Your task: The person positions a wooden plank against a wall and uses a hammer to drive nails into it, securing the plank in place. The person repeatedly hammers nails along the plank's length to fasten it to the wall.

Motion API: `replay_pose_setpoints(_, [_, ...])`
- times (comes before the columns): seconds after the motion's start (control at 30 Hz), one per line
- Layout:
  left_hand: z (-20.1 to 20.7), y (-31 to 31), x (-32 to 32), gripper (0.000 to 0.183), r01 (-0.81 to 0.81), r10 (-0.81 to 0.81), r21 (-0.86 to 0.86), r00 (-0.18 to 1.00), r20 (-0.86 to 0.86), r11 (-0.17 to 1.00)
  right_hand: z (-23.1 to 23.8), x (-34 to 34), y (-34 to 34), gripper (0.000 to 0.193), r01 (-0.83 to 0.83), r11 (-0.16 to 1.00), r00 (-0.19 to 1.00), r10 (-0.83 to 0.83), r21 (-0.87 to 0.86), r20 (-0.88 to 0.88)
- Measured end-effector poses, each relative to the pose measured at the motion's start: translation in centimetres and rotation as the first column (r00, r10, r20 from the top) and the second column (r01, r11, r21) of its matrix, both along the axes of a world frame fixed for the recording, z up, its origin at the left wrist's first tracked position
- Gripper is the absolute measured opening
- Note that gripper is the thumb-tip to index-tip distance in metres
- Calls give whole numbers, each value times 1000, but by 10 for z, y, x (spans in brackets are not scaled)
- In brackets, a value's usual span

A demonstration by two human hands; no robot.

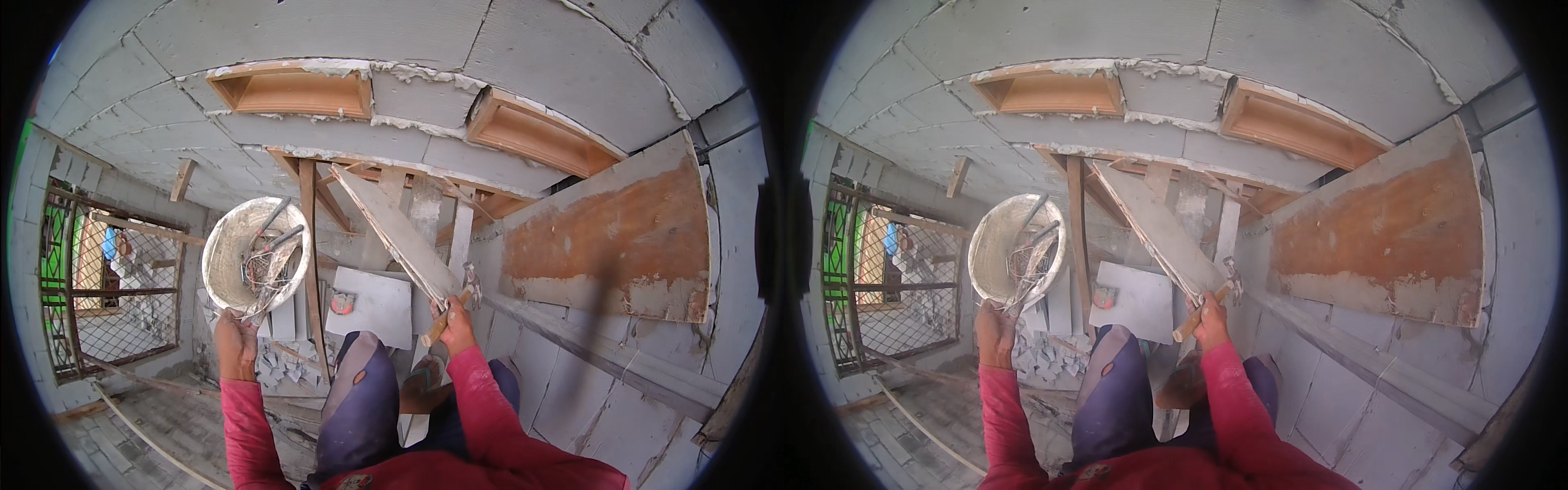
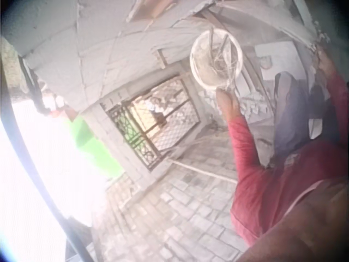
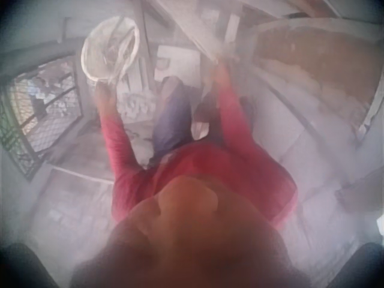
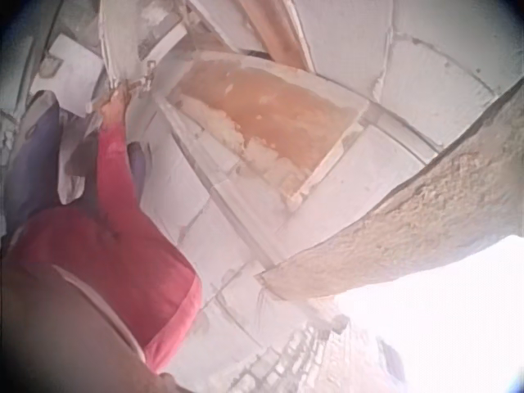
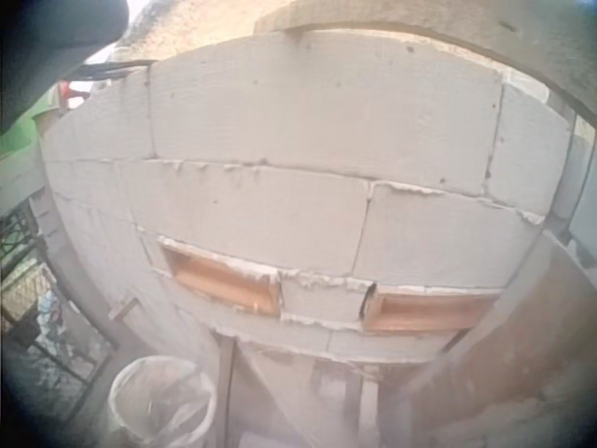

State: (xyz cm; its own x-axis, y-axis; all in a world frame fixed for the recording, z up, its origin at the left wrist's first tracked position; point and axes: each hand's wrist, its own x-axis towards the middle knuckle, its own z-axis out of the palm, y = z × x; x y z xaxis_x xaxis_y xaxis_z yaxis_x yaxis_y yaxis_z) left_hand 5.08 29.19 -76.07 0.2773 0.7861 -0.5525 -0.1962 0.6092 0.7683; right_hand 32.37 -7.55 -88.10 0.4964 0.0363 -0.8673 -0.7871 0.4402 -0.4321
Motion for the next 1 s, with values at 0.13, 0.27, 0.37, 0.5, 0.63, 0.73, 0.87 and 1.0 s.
replay_pose_setpoints(0.13, [-21, 23, 33, 22, 85, -83, 17, 991, -102, 996, 62, -22, -13, 30, 77, 985, 994, -65, 152, -88])
replay_pose_setpoints(0.27, [-47, 39, 86, 37, 249, -249, -12, 963, -104, 968, 128, -57, -31, 34, 192, 957, 976, -162, 220, -147])
replay_pose_setpoints(0.37, [-72, 33, 137, 46, 320, -322, -38, 939, -121, 947, 174, -76, -45, 35, 330, 870, 933, -242, 366, -267])
replay_pose_setpoints(0.5, [-115, 9, 194, 55, 440, -458, -139, 876, -151, 887, 226, -108, -66, 33, 396, 836, 904, -282, 379, -323])
replay_pose_setpoints(0.63, [-164, -27, 250, 56, 507, -540, -248, 837, -85, 825, 259, -133, -79, 34, 470, 839, 846, -341, 272, -409])
replay_pose_setpoints(0.73, [-196, -54, 277, 59, 621, -648, -251, 761, -29, 742, 273, -141, -82, 36, 501, 824, 828, -368, 264, -423])
replay_pose_setpoints(0.87, [-229, -85, 295, 55, 663, -709, -306, 703, -59, 683, 289, -144, -84, 35, 629, 711, 752, -452, 315, -480])
replay_pose_setpoints(1.0, [-254, -98, 299, 51, 684, -725, -241, 645, -242, 689, 304, -145, -86, 36, 659, 696, 727, -491, 286, -480])
